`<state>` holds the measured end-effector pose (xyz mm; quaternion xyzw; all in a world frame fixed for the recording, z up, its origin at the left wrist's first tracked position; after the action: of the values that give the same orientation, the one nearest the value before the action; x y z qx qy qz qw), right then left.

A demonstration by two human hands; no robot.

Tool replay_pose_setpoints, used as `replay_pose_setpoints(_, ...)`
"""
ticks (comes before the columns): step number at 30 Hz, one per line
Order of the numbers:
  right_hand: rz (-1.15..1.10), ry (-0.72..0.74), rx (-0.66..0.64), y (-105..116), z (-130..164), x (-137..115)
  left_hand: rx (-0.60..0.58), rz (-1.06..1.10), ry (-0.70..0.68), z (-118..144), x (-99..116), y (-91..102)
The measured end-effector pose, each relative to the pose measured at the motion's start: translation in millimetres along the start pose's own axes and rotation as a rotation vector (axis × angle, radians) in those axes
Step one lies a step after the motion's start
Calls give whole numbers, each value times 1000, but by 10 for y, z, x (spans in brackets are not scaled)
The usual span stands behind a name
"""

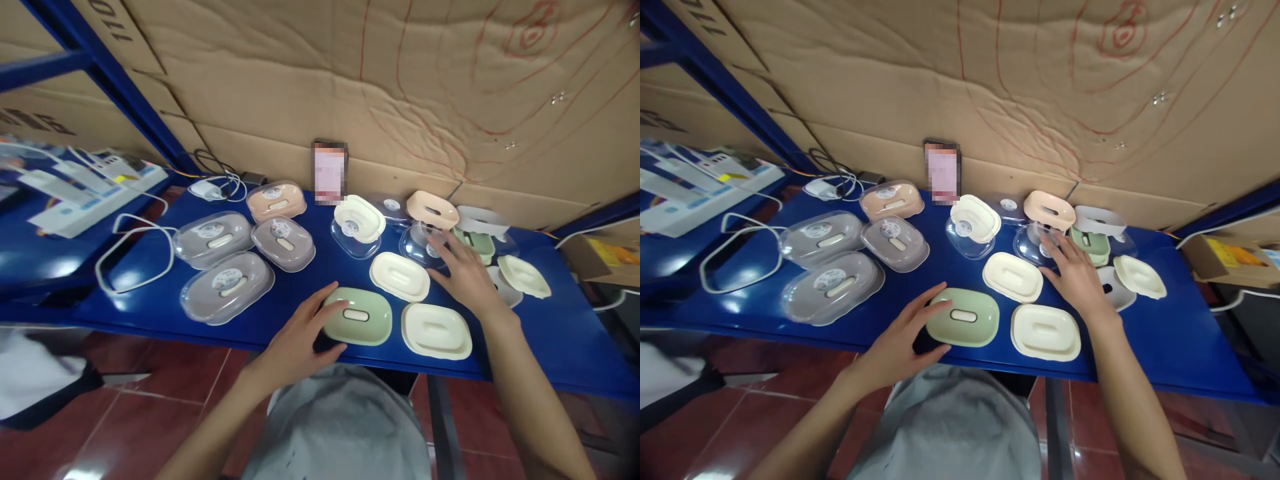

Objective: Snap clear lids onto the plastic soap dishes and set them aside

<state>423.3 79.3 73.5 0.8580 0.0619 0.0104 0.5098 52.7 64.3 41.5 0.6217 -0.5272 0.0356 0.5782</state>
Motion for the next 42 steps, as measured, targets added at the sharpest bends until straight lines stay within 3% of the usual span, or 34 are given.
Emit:
replay_pose_setpoints(6, -207, -61, 192, 245, 65, -104, -33, 39, 41, 10, -77, -42)
replay_pose_setpoints(8, -239, -77, 201, 271, 86, -125, -38, 47, 45, 9, -84, -49)
replay_pose_setpoints(17, -225, -98, 105, -69, 85, 37, -25, 30, 40, 5, -73, -49)
replay_pose_setpoints(30, -139, -156, 133, -188, 42, 186, -14, 0, 24, -2, -65, -51)
replay_pose_setpoints(36, -117, -124, 245, -98, 0, 93, 0, 5, 10, -4, -53, -44)
replay_pose_setpoints(42, -275, -155, 344, 116, 8, -102, -18, 1, 18, 12, -87, -76)
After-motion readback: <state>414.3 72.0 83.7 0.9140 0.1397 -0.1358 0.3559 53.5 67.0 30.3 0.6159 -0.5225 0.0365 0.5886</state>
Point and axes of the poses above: each hand's wrist, its own z-axis away from the middle knuckle, its own y-axis out of the back of the hand, x = y × z, the point moved 6 cm from there along -z, towards the middle knuckle, and after that the axes turned 10 degrees about x, right-handed, at the moved point
